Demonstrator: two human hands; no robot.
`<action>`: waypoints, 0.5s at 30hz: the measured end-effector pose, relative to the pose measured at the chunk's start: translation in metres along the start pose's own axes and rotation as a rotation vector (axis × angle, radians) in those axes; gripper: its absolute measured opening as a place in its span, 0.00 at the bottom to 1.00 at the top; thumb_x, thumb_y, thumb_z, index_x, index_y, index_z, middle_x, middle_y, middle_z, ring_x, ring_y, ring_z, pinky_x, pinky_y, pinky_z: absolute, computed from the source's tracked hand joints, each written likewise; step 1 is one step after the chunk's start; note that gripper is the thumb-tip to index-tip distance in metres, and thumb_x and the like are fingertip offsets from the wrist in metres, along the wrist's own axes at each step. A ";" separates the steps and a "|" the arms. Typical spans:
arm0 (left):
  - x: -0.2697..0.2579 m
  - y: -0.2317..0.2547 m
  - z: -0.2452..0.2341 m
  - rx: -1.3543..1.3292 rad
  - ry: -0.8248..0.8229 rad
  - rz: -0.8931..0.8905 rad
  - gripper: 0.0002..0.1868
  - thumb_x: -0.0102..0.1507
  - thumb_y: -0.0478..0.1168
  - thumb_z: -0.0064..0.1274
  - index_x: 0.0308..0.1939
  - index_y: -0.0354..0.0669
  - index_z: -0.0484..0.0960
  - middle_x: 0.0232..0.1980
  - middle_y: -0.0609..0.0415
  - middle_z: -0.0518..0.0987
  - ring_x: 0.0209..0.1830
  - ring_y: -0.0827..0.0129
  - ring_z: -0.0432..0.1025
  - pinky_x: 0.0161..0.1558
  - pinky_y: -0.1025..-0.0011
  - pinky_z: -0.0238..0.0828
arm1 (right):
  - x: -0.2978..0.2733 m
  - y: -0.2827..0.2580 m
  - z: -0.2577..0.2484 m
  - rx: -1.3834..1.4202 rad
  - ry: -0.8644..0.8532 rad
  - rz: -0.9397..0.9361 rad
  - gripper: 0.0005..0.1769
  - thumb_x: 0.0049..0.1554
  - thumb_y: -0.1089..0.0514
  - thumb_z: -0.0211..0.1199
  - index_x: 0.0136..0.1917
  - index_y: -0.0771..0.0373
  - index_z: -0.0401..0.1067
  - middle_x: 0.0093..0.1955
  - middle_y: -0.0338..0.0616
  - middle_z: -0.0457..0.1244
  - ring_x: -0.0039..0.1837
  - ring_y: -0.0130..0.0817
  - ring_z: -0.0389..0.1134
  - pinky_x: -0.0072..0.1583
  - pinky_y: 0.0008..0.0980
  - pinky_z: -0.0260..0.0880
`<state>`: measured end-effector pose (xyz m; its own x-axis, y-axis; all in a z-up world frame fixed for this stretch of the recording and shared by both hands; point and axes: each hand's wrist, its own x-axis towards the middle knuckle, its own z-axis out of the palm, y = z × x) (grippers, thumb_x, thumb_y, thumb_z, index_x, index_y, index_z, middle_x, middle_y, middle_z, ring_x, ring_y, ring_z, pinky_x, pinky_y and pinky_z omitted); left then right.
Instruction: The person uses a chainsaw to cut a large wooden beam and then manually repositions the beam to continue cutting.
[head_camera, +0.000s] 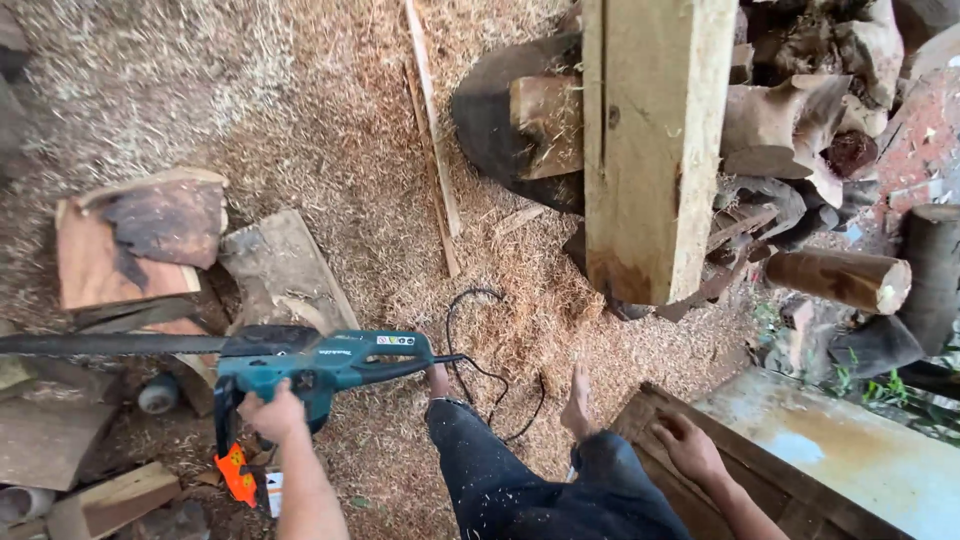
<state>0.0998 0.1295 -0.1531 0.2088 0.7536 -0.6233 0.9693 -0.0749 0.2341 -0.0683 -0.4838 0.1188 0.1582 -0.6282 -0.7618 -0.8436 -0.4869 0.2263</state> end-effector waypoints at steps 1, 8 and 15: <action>-0.020 0.005 0.002 -0.029 0.059 0.015 0.36 0.63 0.48 0.67 0.71 0.44 0.69 0.67 0.44 0.76 0.65 0.47 0.70 0.65 0.50 0.63 | -0.002 -0.012 -0.007 -0.052 0.041 -0.013 0.32 0.56 0.35 0.59 0.71 0.44 0.70 0.63 0.39 0.72 0.65 0.41 0.72 0.66 0.39 0.69; -0.117 -0.003 0.045 0.106 -0.247 0.125 0.39 0.56 0.52 0.65 0.69 0.47 0.72 0.64 0.47 0.79 0.66 0.54 0.72 0.66 0.56 0.62 | -0.030 -0.128 -0.071 0.505 0.381 -0.160 0.44 0.60 0.36 0.50 0.81 0.58 0.46 0.83 0.54 0.44 0.81 0.50 0.46 0.78 0.53 0.45; -0.243 0.070 -0.006 0.151 -0.400 0.075 0.28 0.62 0.48 0.61 0.65 0.45 0.79 0.58 0.44 0.82 0.45 0.56 0.77 0.44 0.63 0.69 | 0.031 -0.270 -0.160 0.796 0.361 0.095 0.32 0.65 0.40 0.50 0.72 0.62 0.50 0.73 0.52 0.47 0.74 0.46 0.50 0.73 0.47 0.56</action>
<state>0.1164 -0.0551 0.0188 0.2844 0.4327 -0.8555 0.9515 -0.2366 0.1966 0.2463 -0.4688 0.1307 0.1086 -0.8638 -0.4920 -0.9476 0.0597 -0.3140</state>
